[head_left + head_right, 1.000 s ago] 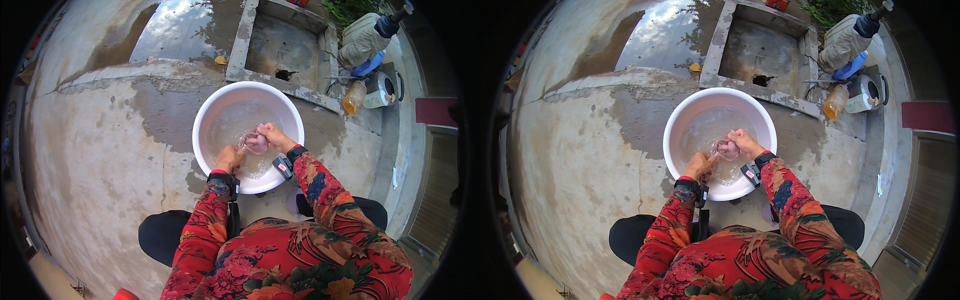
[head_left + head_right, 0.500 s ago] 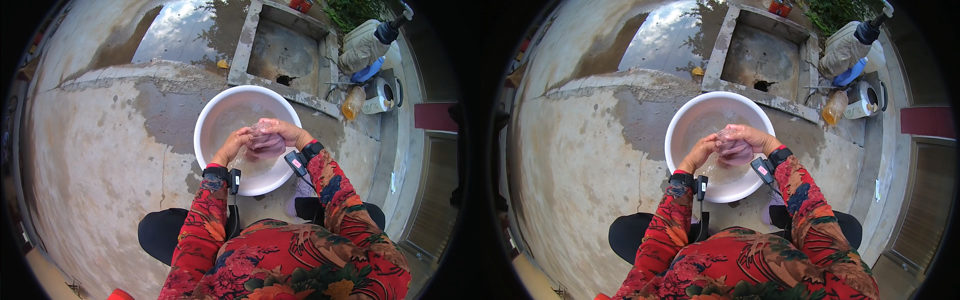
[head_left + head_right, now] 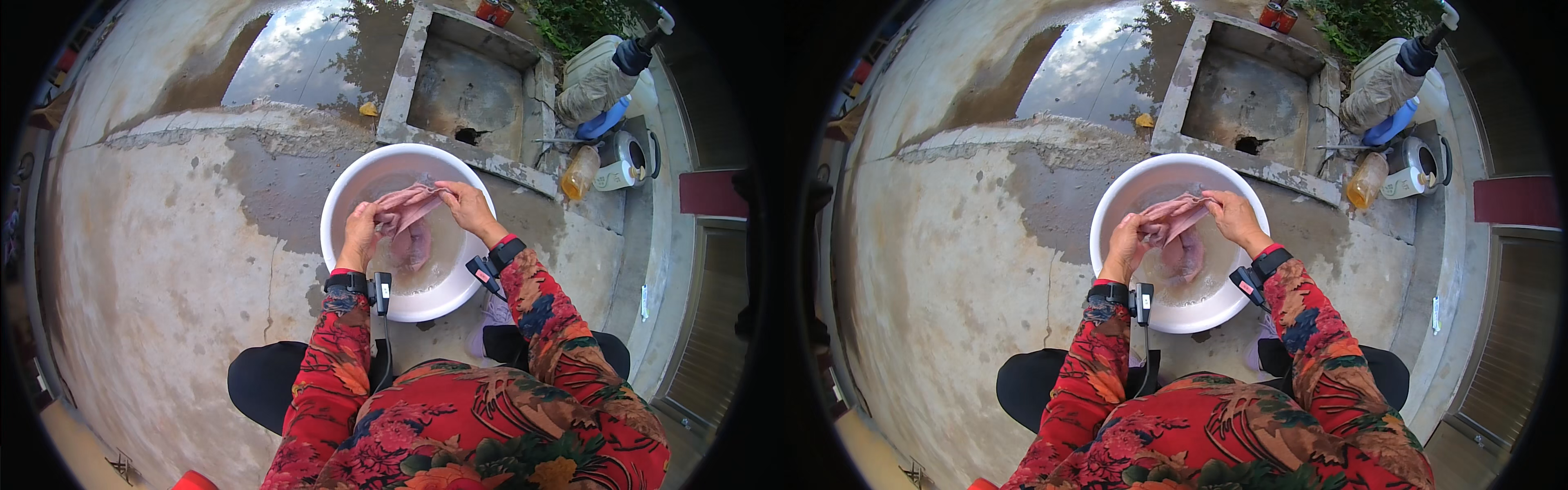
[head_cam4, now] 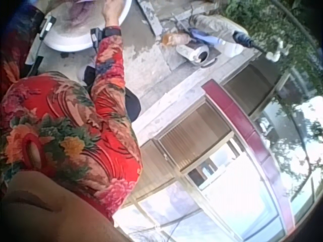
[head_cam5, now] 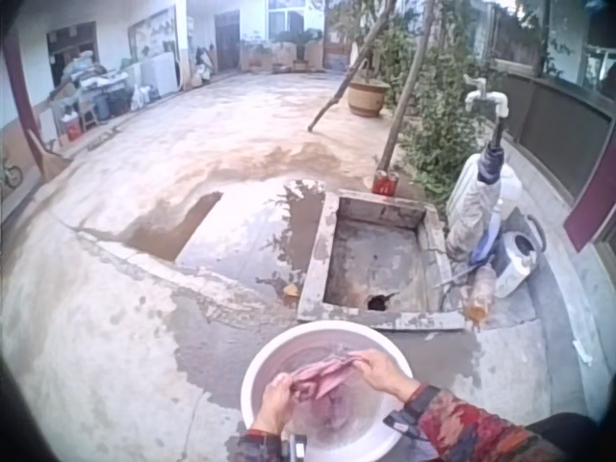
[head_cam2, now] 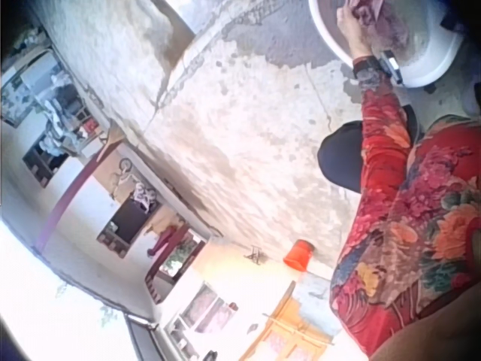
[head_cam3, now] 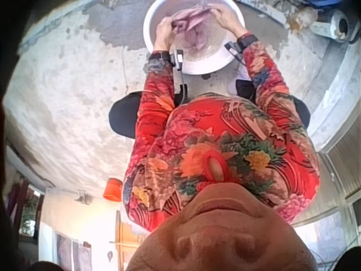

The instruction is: The person wipes a metal door frame and screen door with a cloth, then washes the cloth in a basin of water, refills the basin, and resumes wiping the door frame.

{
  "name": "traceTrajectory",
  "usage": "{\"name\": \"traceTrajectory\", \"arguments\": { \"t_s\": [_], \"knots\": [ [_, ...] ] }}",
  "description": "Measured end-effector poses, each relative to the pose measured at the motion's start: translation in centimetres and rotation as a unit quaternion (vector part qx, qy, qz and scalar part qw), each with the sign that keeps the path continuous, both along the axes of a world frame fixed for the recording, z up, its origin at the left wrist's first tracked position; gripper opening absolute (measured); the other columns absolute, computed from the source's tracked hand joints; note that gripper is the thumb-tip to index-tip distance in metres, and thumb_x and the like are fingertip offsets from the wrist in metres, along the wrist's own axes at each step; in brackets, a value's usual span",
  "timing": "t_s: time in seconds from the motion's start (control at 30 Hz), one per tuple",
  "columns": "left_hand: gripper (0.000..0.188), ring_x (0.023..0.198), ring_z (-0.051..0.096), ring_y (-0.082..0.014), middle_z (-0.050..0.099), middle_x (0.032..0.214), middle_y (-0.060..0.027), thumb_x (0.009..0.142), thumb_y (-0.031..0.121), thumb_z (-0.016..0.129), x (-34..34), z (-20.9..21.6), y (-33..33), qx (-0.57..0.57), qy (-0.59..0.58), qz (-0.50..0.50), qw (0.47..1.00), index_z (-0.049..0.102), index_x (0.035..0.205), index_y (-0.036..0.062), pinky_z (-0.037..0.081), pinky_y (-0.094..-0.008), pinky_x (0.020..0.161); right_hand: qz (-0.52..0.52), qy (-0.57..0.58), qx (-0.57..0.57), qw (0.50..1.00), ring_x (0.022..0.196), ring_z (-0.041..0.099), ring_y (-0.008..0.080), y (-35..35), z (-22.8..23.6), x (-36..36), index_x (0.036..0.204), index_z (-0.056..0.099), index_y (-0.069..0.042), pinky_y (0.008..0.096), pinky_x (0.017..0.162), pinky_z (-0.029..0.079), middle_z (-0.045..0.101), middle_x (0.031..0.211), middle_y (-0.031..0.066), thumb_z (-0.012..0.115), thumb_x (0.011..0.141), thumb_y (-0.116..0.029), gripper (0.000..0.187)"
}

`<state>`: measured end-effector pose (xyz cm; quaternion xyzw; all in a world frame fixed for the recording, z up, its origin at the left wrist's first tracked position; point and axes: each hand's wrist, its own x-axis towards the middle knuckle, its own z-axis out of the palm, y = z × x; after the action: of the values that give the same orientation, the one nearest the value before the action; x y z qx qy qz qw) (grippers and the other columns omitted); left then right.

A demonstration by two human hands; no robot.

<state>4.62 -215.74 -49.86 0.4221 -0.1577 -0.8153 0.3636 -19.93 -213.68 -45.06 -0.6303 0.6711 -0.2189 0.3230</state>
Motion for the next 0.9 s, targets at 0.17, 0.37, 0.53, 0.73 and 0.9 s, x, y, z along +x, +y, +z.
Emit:
{"name": "traceTrajectory", "arguments": {
  "t_s": [0.17,0.37,0.53,0.73,0.9],
  "knots": [
    [0.006,0.07,0.052,-0.0123,0.054,0.079,-0.0005,0.085,0.014,0.056,2.1,0.3,-1.3,-0.027,-0.12,0.096,0.988,0.054,0.087,0.0077,0.048,-0.03,0.069,-0.165,-0.255,0.142,0.942,0.079,0.065,0.0182,-1.2,0.7,-2.5,0.105,0.062,-0.005,0.035,0.075,0.053,0.066,0.092,0.0057,0.052,0.095,-0.024,0.024],
    [0.008,0.077,0.054,-0.0097,0.057,0.083,0.0009,0.085,0.014,0.062,2.8,2.9,-3.0,-0.098,-0.125,0.043,0.986,0.058,0.086,0.0074,0.046,-0.0246,0.072,-0.147,-0.534,0.194,0.81,0.089,0.062,0.0143,-1.7,4.1,-5.0,0.102,0.061,-0.004,0.0294,0.083,0.051,0.065,0.099,0.0056,0.054,0.094,-0.02,0.019],
    [0.012,0.075,0.055,-0.0095,0.061,0.086,-0.0007,0.086,0.016,0.064,3.7,4.1,-4.0,-0.135,-0.199,-0.021,0.97,0.06,0.092,0.0072,0.047,-0.0253,0.07,-0.102,-0.421,0.247,0.867,0.079,0.059,0.0098,-2.2,4.7,-6.6,0.094,0.062,-0.005,0.0259,0.073,0.049,0.063,0.09,0.0019,0.058,0.091,-0.019,0.014],
    [0.037,0.091,0.063,-0.0212,0.066,0.101,-0.0132,0.082,0.021,0.068,3.4,1.5,-2.8,-0.247,-0.501,-0.173,0.811,0.057,0.11,-0.0008,0.051,-0.0323,0.082,0.012,0.087,0.146,0.985,0.085,0.064,0.0276,-0.9,0.9,-4.9,0.119,0.056,-0.005,0.0364,0.078,0.051,0.066,0.092,0.0146,0.067,0.078,-0.028,0.048],
    [0.043,0.097,0.063,-0.0274,0.065,0.108,-0.0184,0.081,0.019,0.069,3.0,-0.7,-1.5,-0.246,-0.541,-0.214,0.776,0.056,0.116,-0.0017,0.05,-0.036,0.087,0.085,0.162,0.173,0.968,0.106,0.058,0.036,0.0,-3.0,-1.8,0.128,0.05,-0.007,0.0413,0.092,0.046,0.061,0.113,0.0205,0.072,0.076,-0.032,0.062]
  ]
}}
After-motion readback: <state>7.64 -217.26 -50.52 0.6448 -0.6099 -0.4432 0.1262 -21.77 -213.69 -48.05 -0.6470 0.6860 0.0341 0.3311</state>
